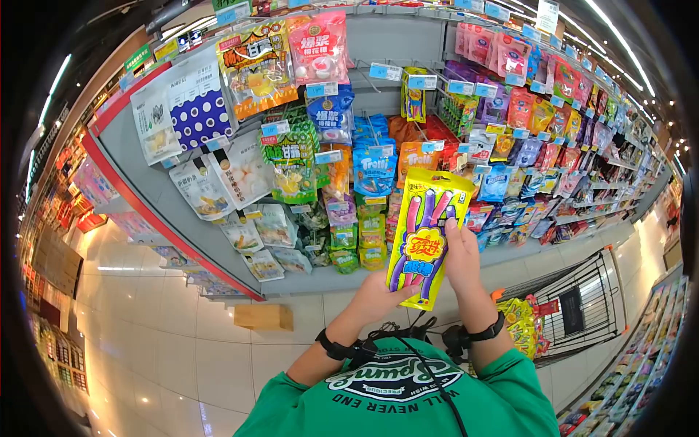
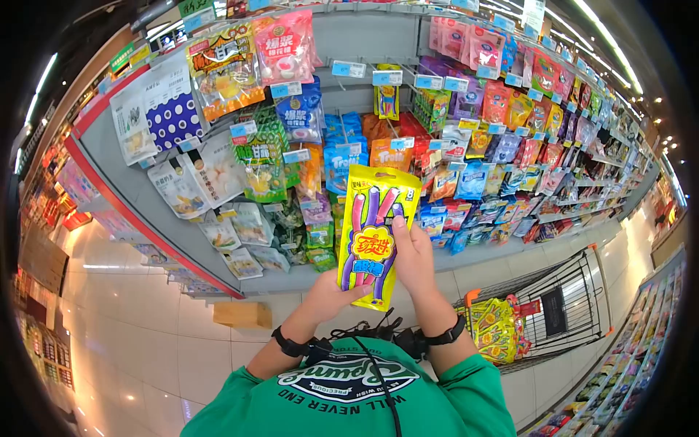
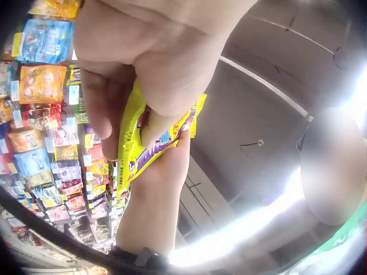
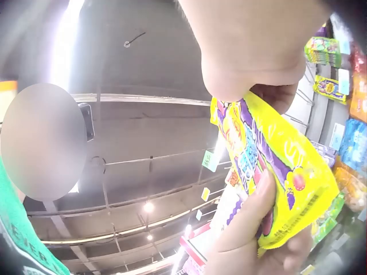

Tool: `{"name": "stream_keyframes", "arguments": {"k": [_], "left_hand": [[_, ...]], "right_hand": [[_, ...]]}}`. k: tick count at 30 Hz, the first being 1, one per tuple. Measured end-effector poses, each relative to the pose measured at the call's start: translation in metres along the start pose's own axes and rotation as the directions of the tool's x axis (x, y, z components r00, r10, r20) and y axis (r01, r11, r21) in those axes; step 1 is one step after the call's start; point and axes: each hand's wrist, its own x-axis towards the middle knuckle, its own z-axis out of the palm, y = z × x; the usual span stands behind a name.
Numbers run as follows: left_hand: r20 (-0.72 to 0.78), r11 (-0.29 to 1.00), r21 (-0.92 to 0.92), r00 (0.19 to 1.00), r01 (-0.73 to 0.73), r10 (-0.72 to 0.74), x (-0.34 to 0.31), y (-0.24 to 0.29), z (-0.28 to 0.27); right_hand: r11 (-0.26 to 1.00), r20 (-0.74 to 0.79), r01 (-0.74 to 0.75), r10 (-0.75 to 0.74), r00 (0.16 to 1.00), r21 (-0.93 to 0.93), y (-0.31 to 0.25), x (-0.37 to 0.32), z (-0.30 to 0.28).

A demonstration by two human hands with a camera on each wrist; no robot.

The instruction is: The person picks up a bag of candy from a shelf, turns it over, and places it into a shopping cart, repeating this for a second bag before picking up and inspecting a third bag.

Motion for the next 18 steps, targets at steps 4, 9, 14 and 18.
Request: {"name": "stream_keyframes", "arguments": {"k": [4,9,14,18], "left_hand": [[0.066,0.967,-0.028,0.966,0.253,-0.250,0.006,0.005,-0.006],[0.057,0.971,-0.050,0.971,0.235,-0.232,0.027,0.000,-0.005],[-0.036,0.977,-0.081,0.979,0.197,-0.201,0.063,-0.016,-0.018],[-0.091,0.982,-0.020,0.977,0.190,-0.191,0.113,-0.022,-0.017]], "right_hand": [[1.000,0.010,0.000,0.000,1.000,0.030,0.010,0.010,-0.006],[0.985,0.120,-0.147,0.135,0.984,0.094,0.013,0.017,-0.012],[0.953,0.462,-0.267,0.302,0.834,-0.143,0.054,0.023,-0.049],[0.888,0.530,-0.418,0.452,0.717,-0.192,0.078,0.054,-0.076]]}}
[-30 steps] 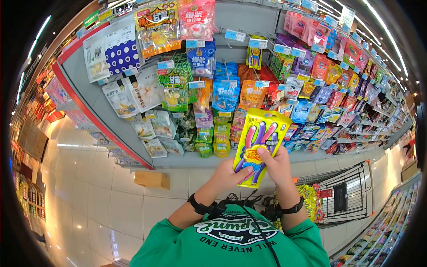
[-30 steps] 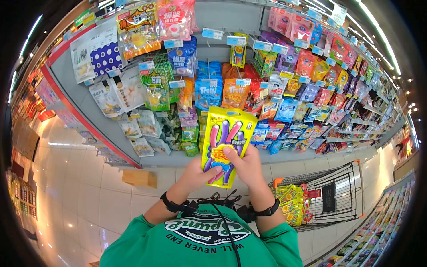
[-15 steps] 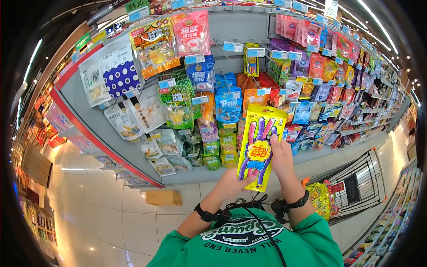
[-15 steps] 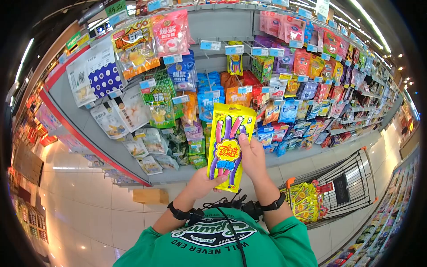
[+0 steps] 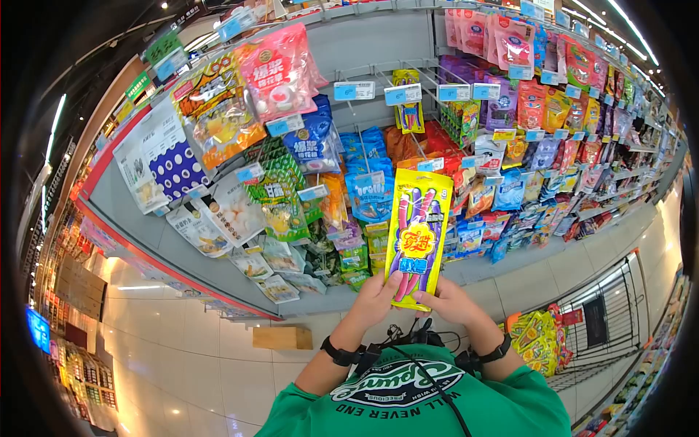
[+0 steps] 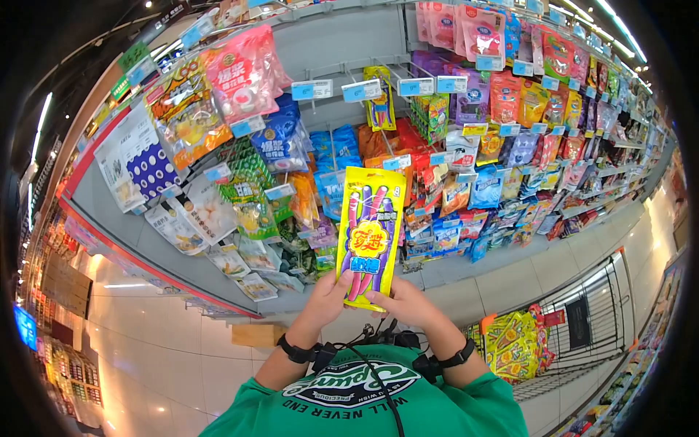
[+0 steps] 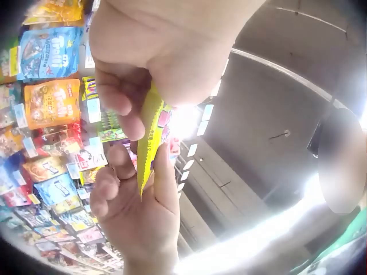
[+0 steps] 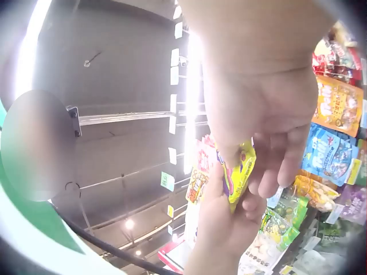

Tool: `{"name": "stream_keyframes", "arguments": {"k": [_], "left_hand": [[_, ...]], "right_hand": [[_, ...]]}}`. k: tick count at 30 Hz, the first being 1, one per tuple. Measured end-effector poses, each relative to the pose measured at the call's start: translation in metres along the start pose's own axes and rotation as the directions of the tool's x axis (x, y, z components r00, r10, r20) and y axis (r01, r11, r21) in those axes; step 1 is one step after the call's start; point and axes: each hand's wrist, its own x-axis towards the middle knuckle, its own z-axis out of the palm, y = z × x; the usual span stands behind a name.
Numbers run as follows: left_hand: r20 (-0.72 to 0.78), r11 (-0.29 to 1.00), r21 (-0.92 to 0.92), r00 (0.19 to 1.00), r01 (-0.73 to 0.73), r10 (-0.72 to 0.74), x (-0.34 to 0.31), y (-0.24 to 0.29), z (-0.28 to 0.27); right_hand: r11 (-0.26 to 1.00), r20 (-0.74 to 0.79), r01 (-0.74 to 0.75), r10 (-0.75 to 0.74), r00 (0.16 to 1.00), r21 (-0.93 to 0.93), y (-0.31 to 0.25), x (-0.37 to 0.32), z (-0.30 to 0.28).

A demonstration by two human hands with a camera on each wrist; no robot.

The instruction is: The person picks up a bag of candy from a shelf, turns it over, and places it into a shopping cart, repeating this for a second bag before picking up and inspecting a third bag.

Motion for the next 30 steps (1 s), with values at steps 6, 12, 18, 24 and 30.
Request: {"name": "stream_keyframes", "arguments": {"k": [6,12,18,24,30], "left_hand": [[-0.129,0.901,0.428,0.982,-0.070,0.137,0.100,0.015,0.027],[-0.192,0.835,0.547,0.963,-0.054,0.189,0.188,0.020,0.046],[-0.215,0.842,0.540,0.971,0.026,0.108,0.225,0.025,0.059],[-0.133,0.944,0.317,0.981,-0.091,0.139,0.235,0.015,0.050],[0.025,0.976,0.207,0.997,0.071,-0.078,0.229,0.019,0.034]], "right_hand": [[0.991,-0.096,0.075,-0.065,0.993,0.109,-0.009,0.050,-0.084],[0.996,-0.079,0.060,-0.055,0.995,0.062,-0.012,0.094,-0.170],[0.993,-0.071,0.046,-0.038,0.997,0.112,-0.019,0.114,-0.211],[0.990,-0.010,0.061,-0.060,0.998,0.128,-0.024,0.123,-0.231],[0.992,0.030,0.062,-0.065,0.997,0.114,-0.026,0.122,-0.237]]}}
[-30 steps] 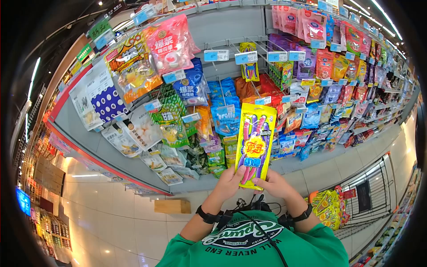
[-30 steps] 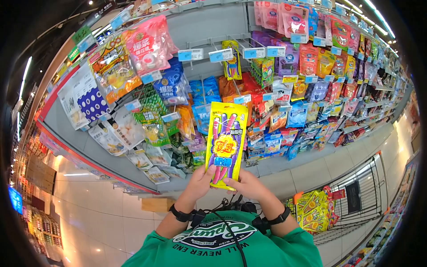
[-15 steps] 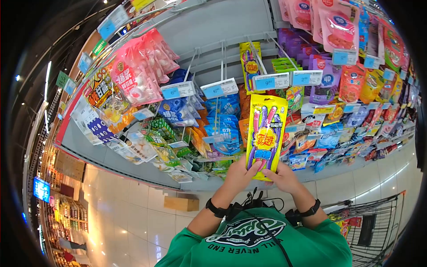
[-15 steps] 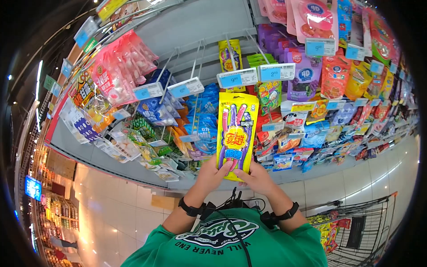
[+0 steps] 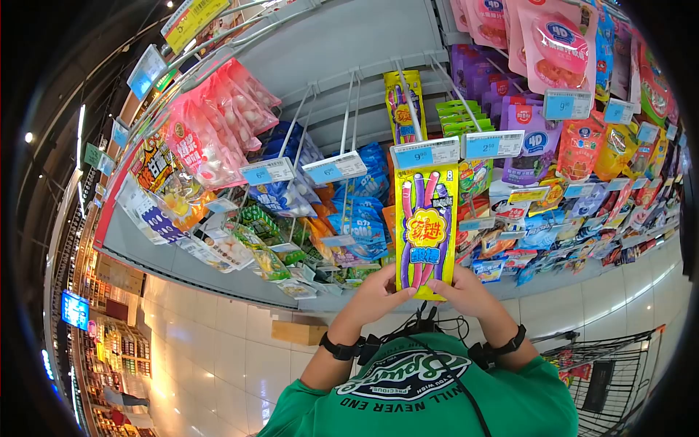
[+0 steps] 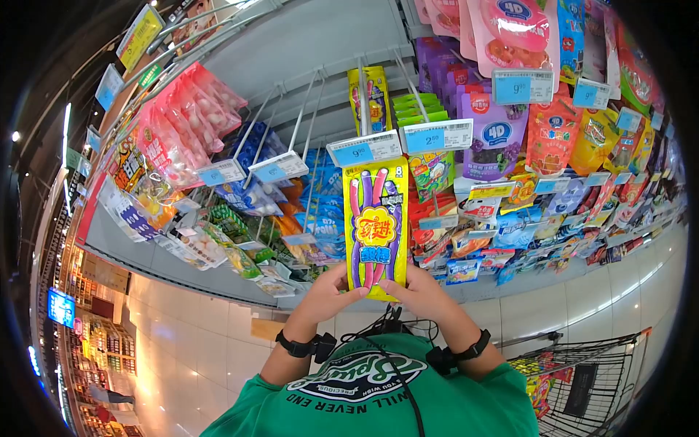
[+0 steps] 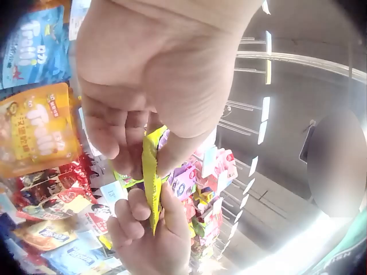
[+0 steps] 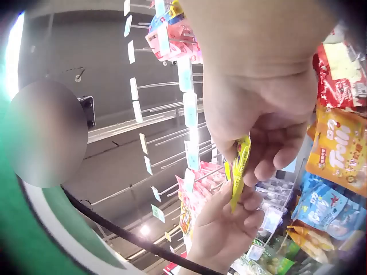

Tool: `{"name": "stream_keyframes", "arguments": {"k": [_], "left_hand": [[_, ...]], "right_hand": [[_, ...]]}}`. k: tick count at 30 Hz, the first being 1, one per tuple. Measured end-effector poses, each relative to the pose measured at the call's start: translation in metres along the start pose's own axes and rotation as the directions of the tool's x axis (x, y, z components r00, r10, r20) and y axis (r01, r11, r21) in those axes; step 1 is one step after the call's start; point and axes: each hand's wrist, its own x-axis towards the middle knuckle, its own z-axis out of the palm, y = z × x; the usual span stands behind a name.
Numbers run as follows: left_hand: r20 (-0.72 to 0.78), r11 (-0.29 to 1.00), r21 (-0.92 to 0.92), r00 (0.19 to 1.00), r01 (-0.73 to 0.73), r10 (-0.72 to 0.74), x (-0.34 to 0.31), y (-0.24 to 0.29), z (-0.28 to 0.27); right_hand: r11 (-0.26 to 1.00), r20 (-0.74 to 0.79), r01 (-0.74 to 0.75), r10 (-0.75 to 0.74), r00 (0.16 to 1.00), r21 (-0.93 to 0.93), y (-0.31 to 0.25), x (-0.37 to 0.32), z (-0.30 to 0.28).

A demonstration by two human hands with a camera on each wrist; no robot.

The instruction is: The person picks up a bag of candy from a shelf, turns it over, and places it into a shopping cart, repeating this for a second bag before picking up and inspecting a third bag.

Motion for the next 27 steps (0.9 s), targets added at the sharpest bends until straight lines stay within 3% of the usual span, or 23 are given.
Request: {"name": "stream_keyframes", "arguments": {"k": [5,9,11,15,17,23,27], "left_hand": [[0.038,0.995,-0.093,0.999,0.029,-0.026,-0.002,0.000,0.001],[0.087,0.992,-0.106,0.995,0.062,-0.052,0.004,0.004,0.003],[-0.016,0.977,-0.208,0.999,-0.048,0.046,0.007,0.006,0.013],[0.003,0.978,-0.207,1.000,-0.023,0.024,0.010,0.008,0.013],[0.002,0.978,-0.210,1.000,-0.010,0.010,0.006,0.014,0.015],[-0.019,0.965,-0.261,0.999,0.035,-0.041,-0.002,0.021,0.016],[-0.045,0.963,-0.268,0.997,0.041,-0.055,0.010,0.009,0.011]], "right_hand": [[0.996,0.001,0.086,-0.086,0.996,-0.030,-0.001,-0.005,0.000],[1.000,-0.025,0.018,-0.018,1.000,0.010,-0.004,-0.006,-0.001],[0.992,-0.064,0.102,-0.107,0.992,-0.075,-0.003,-0.006,-0.002],[0.996,-0.049,0.060,-0.063,0.997,-0.065,-0.007,-0.001,-0.006],[0.985,-0.078,0.157,-0.163,0.984,-0.074,-0.010,-0.002,-0.002],[0.973,-0.058,0.218,-0.223,0.973,-0.074,-0.017,-0.007,0.004],[0.985,-0.058,0.169,-0.167,0.984,0.023,-0.021,0.003,0.000]]}}
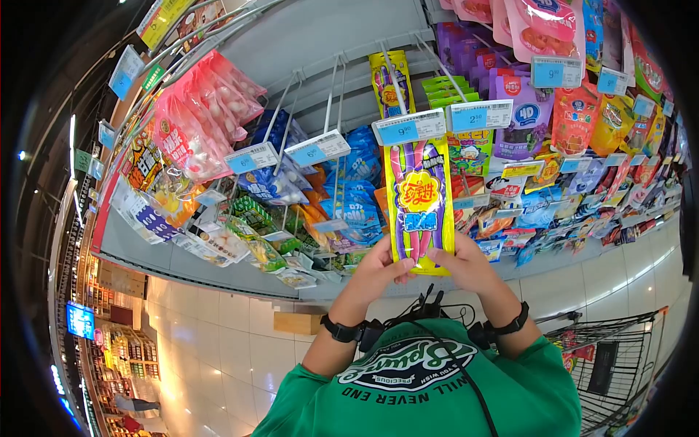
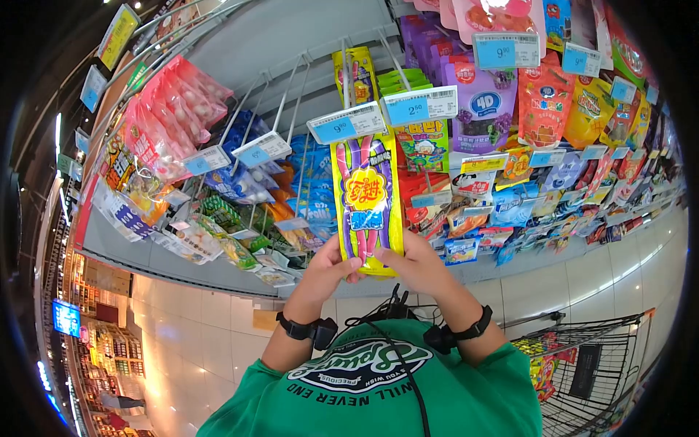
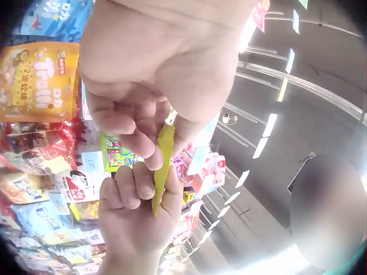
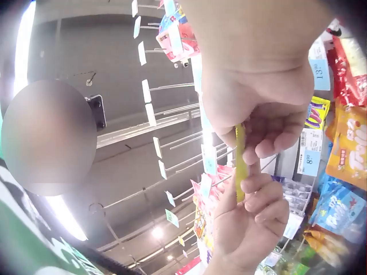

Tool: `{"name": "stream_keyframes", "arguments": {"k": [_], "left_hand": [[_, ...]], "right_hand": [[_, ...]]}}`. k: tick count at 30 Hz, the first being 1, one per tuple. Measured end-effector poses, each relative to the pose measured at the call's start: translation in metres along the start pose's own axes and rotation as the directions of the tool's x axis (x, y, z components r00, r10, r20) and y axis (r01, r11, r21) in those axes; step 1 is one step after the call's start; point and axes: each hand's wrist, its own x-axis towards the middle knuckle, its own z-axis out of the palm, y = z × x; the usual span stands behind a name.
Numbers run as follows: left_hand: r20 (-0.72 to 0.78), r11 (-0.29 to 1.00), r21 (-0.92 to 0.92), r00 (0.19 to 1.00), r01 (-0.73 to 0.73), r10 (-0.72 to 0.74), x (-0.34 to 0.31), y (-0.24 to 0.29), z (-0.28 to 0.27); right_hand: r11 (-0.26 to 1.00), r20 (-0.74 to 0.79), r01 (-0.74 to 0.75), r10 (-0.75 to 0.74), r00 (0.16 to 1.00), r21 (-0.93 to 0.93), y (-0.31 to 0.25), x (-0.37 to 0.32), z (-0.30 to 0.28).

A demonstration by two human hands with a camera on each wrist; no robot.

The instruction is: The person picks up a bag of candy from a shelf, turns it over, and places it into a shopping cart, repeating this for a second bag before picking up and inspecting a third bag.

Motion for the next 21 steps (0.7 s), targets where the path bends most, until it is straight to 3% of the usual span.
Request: {"name": "stream_keyframes", "arguments": {"k": [5,9,11,12,14,18,21], "left_hand": [[-0.032,0.990,-0.137,0.999,0.013,-0.018,0.009,-0.001,0.000],[-0.075,0.992,-0.119,0.997,-0.040,0.031,0.007,0.001,0.005],[-0.089,0.999,-0.026,0.996,-0.020,0.018,0.003,0.000,0.001],[-0.089,0.999,-0.025,0.996,-0.021,0.019,-0.002,0.001,0.003],[0.013,0.996,0.012,0.996,-0.094,0.093,-0.012,0.007,0.007],[0.124,0.983,0.149,0.988,-0.107,0.089,-0.017,-0.007,-0.001],[0.094,0.989,0.119,0.993,-0.088,0.077,-0.014,-0.002,0.009]], "right_hand": [[0.994,-0.047,-0.006,0.011,0.999,0.109,-0.010,0.012,0.004],[0.991,-0.038,0.024,-0.019,0.999,0.133,-0.009,0.013,0.003],[0.997,-0.029,0.012,-0.014,0.999,-0.071,-0.010,0.008,0.003],[0.997,-0.028,0.013,-0.016,0.999,-0.071,-0.008,0.004,0.004],[0.969,0.067,0.094,-0.081,0.994,-0.229,-0.002,-0.009,0.005],[0.946,0.071,0.103,-0.085,0.994,-0.306,-0.002,-0.032,0.009],[0.940,0.062,0.094,-0.078,0.995,-0.329,0.008,-0.032,0.004]]}}
